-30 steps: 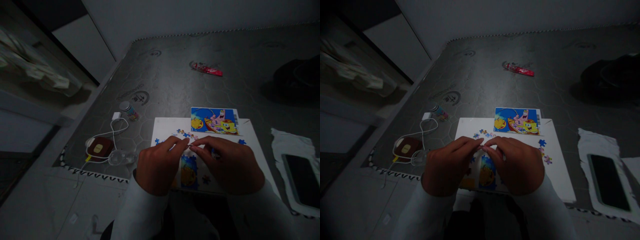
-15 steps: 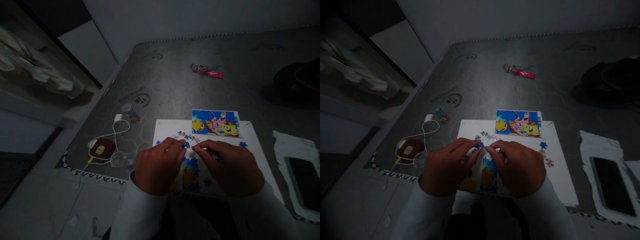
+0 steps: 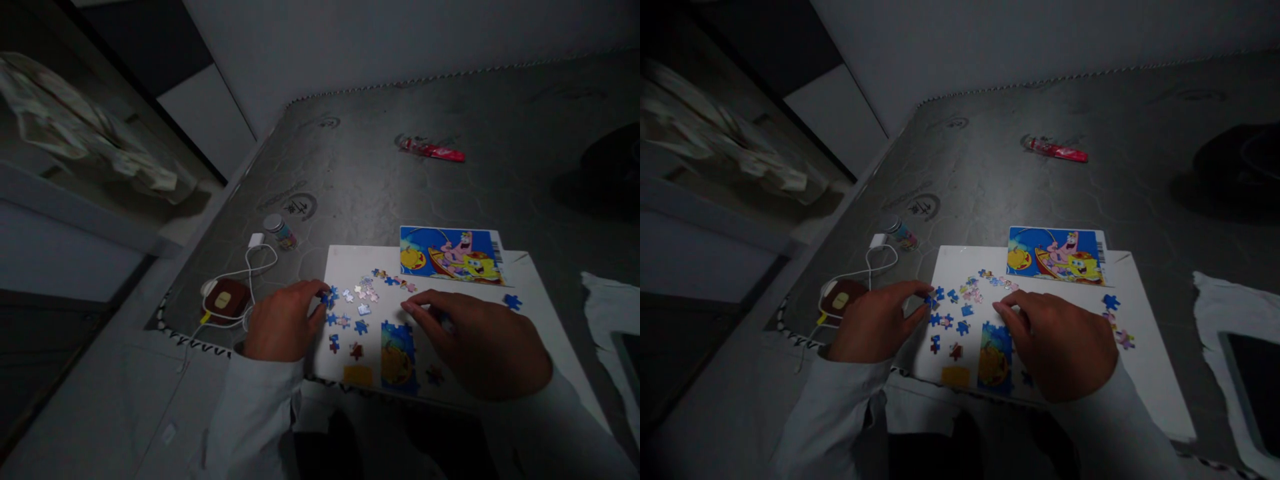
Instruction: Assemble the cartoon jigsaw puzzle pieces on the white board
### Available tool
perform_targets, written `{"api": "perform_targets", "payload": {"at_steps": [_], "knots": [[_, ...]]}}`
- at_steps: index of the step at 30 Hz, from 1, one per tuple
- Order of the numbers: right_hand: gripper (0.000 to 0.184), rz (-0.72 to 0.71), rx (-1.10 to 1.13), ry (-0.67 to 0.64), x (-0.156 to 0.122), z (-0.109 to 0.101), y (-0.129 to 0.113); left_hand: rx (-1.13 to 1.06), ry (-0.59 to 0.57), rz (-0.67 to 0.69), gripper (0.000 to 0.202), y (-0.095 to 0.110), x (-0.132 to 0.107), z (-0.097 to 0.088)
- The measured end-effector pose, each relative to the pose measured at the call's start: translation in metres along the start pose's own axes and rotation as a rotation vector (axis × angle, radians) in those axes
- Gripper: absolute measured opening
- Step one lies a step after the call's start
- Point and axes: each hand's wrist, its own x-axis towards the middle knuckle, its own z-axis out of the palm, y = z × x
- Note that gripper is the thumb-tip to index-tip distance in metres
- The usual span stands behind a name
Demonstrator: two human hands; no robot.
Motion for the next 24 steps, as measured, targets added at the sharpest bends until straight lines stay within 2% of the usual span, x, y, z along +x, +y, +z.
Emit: {"api": "perform_targets", "payload": {"at_steps": [6, 12, 16, 19, 24], "knots": [[0.039, 0.021, 0.019, -0.123, 0.001, 0.003, 0.004, 0.006, -0.092, -0.068, 0.019, 0.01, 0.003, -0.005], [0.045, 0.069, 0.002, -0.174, 0.001, 0.005, 0.001, -0.041, 0.047, -0.092, 0.018, 0.013, 0.011, 0.008], [0.046, 0.089, 0.003, -0.214, 0.001, 0.004, 0.003, -0.078, 0.073, -0.082, 0.025, 0.013, 0.014, 0.017], [0.047, 0.105, 0.007, -0.237, 0.001, 0.004, 0.004, -0.077, 0.091, -0.095, 0.029, 0.013, 0.013, 0.017], [0.047, 0.113, -0.01, -0.22, 0.0, 0.005, 0.002, -0.077, 0.13, -0.053, 0.021, 0.011, 0.011, 0.013]]}}
